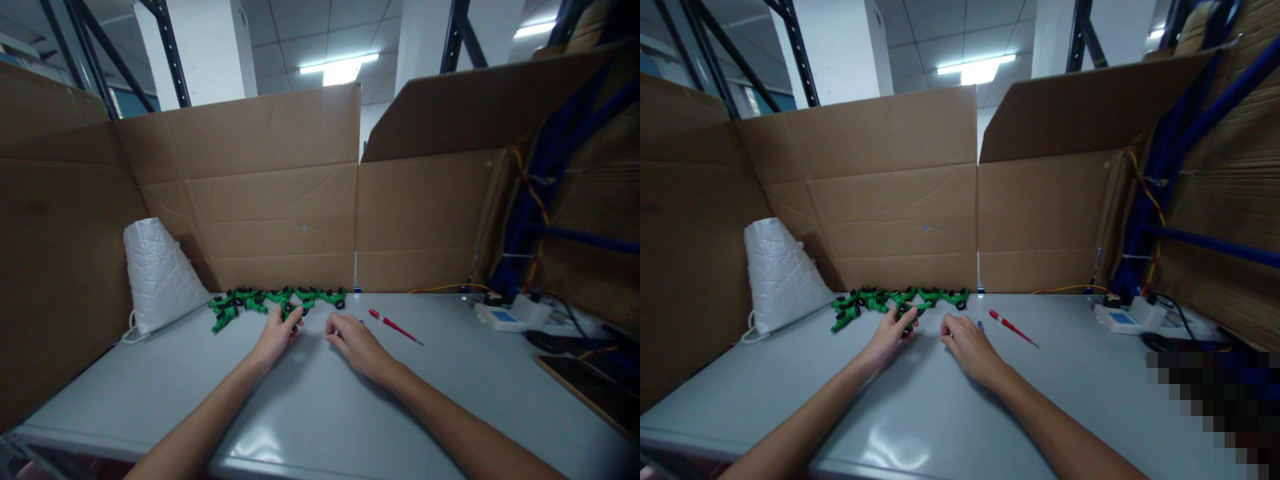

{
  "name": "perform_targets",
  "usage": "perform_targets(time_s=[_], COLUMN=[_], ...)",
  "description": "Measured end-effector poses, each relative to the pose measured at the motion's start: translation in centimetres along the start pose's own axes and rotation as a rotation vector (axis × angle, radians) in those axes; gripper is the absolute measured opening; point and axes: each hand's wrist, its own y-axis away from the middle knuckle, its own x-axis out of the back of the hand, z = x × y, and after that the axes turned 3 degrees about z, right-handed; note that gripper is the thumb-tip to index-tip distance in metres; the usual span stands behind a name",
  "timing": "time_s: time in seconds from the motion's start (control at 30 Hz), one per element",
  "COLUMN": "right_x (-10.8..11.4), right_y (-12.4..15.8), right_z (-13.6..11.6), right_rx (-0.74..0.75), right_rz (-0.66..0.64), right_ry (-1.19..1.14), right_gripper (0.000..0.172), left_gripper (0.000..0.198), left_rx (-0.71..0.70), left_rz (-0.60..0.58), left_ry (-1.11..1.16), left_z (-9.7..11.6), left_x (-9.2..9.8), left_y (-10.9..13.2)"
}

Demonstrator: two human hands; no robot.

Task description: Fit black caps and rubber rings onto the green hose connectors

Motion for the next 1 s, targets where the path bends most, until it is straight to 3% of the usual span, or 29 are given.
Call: perform_targets(time_s=[0.33,0.5,1.0], right_x=[-0.3,-0.3,-0.4], right_y=[-0.3,-0.3,-0.3], right_z=[0.5,0.3,0.1], right_rx=[0.053,0.071,0.020], right_rz=[0.031,-0.046,0.019], right_ry=[-0.030,-0.048,-0.107], right_gripper=[0.013,0.012,0.014], left_gripper=[0.056,0.055,0.056], left_rx=[0.055,0.050,0.020], left_rz=[-0.090,-0.085,-0.088], left_ry=[0.025,0.019,0.008], left_z=[-1.2,-0.9,-0.8], left_x=[-0.1,-0.1,-0.2], left_y=[-0.2,0.0,-0.1])
